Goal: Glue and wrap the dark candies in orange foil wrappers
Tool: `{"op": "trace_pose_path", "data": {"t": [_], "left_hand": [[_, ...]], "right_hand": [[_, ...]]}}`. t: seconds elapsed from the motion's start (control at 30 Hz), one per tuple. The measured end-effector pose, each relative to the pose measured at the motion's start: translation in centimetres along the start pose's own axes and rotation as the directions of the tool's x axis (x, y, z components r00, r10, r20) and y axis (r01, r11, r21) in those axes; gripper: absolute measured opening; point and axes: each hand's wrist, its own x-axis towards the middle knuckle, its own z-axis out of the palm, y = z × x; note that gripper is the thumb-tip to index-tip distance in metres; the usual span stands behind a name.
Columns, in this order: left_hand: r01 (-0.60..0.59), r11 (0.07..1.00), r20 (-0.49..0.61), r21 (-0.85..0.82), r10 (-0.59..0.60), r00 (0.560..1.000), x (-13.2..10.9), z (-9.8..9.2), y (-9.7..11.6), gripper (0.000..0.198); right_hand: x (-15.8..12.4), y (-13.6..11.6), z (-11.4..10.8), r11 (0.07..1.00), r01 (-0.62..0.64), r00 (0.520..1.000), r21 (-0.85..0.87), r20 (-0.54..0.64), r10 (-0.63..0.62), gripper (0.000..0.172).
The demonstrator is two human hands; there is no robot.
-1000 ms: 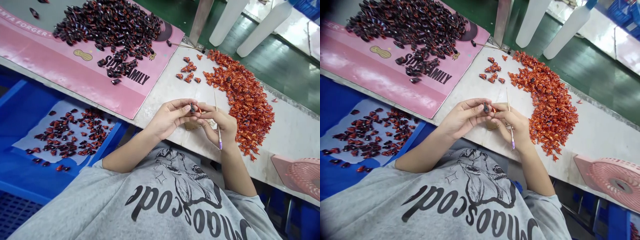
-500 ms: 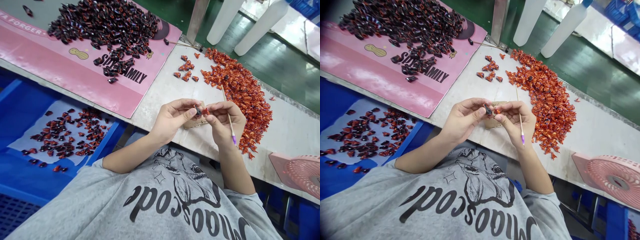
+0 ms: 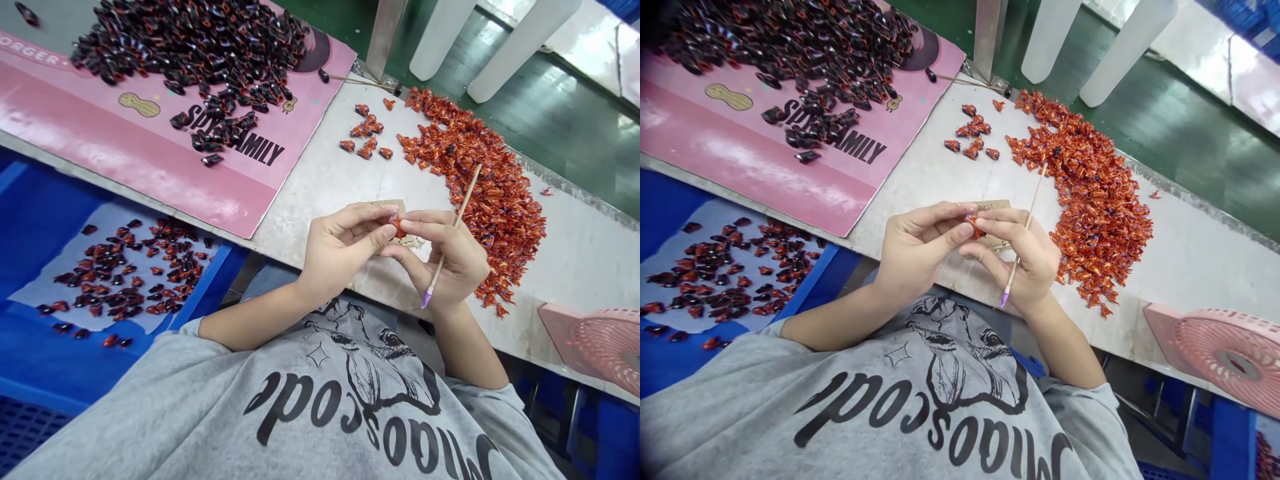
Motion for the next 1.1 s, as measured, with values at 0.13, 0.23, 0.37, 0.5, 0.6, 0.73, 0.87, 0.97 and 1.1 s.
{"op": "trace_pose_path", "data": {"t": [0.13,0.23,0.37,0.5,0.6,0.73,0.87,0.97,1.1], "left_hand": [[-0.032,0.998,0.018,0.061,0.031,0.999,0.4,-0.3,-0.3,0.017],[-0.229,0.960,0.120,0.159,0.211,0.970,1.0,-0.7,-0.5,0.014],[-0.401,0.868,0.171,0.293,0.365,0.915,1.2,-0.9,-0.6,0.018],[-0.429,0.842,0.146,0.328,0.404,0.903,1.0,-0.8,-0.7,0.019],[-0.430,0.851,0.140,0.302,0.407,0.903,1.1,-0.7,-0.6,0.017],[-0.332,0.906,0.168,0.264,0.296,0.940,1.4,-0.5,-0.2,0.020],[-0.227,0.948,0.140,0.221,0.200,0.970,1.3,-0.4,0.3,0.029],[-0.135,0.962,0.161,0.236,0.098,0.982,1.1,-0.2,0.9,0.038],[-0.034,0.976,0.235,0.216,-0.018,0.972,1.1,-0.1,1.4,0.046]], "right_hand": [[0.1,-0.3,0.0,0.991,0.050,0.999,-0.121,0.013,-0.049,0.018],[-0.1,-0.6,0.2,0.987,0.082,0.996,-0.139,-0.023,-0.086,0.017],[-0.1,-1.2,0.7,0.992,0.077,0.992,-0.104,-0.089,-0.086,0.014],[-0.1,-1.3,0.8,0.998,0.049,0.994,-0.042,-0.095,-0.053,0.014],[-0.1,-1.0,0.6,0.999,0.048,0.993,-0.015,-0.106,-0.049,0.014],[-0.3,-0.5,0.1,1.000,-0.001,0.994,0.004,-0.106,0.001,0.021],[-0.3,-0.2,-0.3,0.999,-0.002,0.993,0.033,-0.121,0.006,0.034],[-0.2,-0.2,-0.4,1.000,-0.003,0.996,-0.006,-0.091,0.003,0.024],[-0.2,-0.2,-0.2,0.999,0.040,0.999,0.015,-0.036,-0.039,0.025]]}}
